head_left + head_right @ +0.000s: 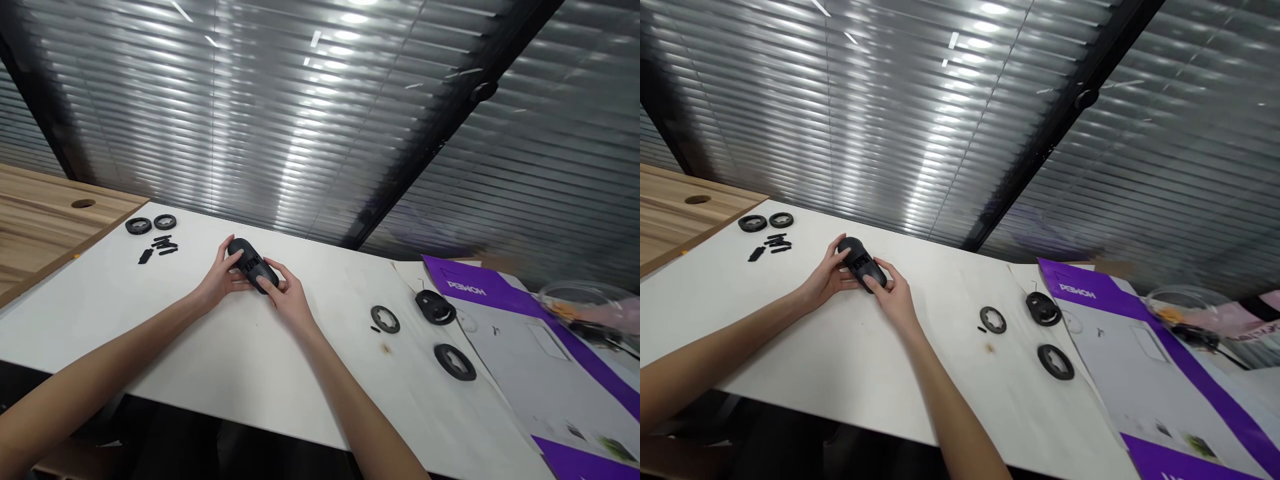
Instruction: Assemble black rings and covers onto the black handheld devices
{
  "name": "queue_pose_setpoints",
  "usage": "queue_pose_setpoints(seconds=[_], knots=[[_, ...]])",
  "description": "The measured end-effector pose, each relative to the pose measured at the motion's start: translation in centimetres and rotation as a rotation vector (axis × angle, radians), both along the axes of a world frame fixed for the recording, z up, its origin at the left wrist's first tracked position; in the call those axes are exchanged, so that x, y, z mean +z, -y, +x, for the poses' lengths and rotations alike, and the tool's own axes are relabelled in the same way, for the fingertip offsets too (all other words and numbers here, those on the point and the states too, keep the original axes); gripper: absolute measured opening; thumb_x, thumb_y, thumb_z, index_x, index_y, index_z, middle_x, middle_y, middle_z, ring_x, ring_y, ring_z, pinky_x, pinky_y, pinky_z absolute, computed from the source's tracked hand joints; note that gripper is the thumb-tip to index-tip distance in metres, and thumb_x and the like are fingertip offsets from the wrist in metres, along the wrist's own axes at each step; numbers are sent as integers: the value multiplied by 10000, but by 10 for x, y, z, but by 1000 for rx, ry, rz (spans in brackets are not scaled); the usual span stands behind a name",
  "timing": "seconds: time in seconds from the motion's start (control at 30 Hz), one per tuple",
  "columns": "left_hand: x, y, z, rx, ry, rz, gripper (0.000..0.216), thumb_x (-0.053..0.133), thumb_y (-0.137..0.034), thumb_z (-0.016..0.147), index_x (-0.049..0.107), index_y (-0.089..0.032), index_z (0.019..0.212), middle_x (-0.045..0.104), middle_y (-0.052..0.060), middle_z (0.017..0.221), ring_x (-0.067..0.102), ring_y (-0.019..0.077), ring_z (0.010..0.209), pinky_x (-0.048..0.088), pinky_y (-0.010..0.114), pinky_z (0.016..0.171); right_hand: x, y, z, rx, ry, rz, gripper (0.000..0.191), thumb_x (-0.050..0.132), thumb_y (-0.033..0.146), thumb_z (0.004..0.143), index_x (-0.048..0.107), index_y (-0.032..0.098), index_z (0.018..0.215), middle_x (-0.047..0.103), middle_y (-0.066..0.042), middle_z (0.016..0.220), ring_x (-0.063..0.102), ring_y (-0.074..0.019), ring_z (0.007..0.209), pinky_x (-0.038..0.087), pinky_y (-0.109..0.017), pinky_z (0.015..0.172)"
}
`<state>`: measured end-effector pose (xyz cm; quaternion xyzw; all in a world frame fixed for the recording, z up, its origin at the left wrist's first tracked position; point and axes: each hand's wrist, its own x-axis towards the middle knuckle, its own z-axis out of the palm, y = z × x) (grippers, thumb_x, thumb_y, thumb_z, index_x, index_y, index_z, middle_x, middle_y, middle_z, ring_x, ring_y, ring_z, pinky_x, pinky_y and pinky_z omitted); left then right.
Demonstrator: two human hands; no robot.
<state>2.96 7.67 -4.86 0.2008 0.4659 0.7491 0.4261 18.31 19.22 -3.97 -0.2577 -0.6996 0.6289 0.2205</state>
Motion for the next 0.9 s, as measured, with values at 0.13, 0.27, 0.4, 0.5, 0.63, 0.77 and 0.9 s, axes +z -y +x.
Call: queue_pose_setpoints(seconds=[0.13,0.27,0.4,0.5,0.63,0.77,0.9], knots=[[1,1,2,-53,-6,-4,943,872,-560,913,342,-447,1685,611,128,1514,810,294,1016,657,614,1029,1,0,0,-23,30,24,809,824,601,775,693,210,1471,470,101,556,377,-119,527,298,-285,550],[4,2,4,-63,11,7,965,883,-568,892,350,-445,1686,566,139,1567,811,303,1015,644,640,1046,1,0,1,-46,89,27,866,819,637,770,651,216,1508,501,101,570,417,-132,537,321,-288,561],[4,3,5,-75,26,28,952,877,-542,904,348,-456,1691,569,132,1570,804,306,1060,624,652,1081,1,0,1,-45,111,65,801,795,678,797,675,220,1442,529,87,590,463,-146,554,359,-302,576],[1,4,6,-90,16,63,939,865,-548,923,334,-481,1694,559,114,1594,789,314,1135,606,647,1114,0,0,1,-23,104,107,692,756,693,850,700,223,1356,562,69,599,505,-161,563,402,-313,582],[-1,4,5,-129,-3,99,1022,886,-572,900,281,-486,1718,600,103,1566,787,333,1165,572,653,1152,-2,0,0,14,66,88,628,716,727,877,692,230,1262,655,25,721,572,-159,561,412,-307,536],[1,5,6,-174,-39,79,1155,908,-580,874,185,-455,1766,691,106,1453,808,330,1109,531,653,1187,-1,-1,1,69,30,57,584,730,711,865,665,247,1214,712,-19,940,638,-149,622,429,-294,522],[1,6,8,-192,-64,77,1136,890,-533,914,155,-437,1775,733,94,1392,818,311,1087,523,622,1203,1,-1,2,94,16,31,582,711,750,863,632,249,1148,652,18,810,571,-140,573,408,-293,502]])
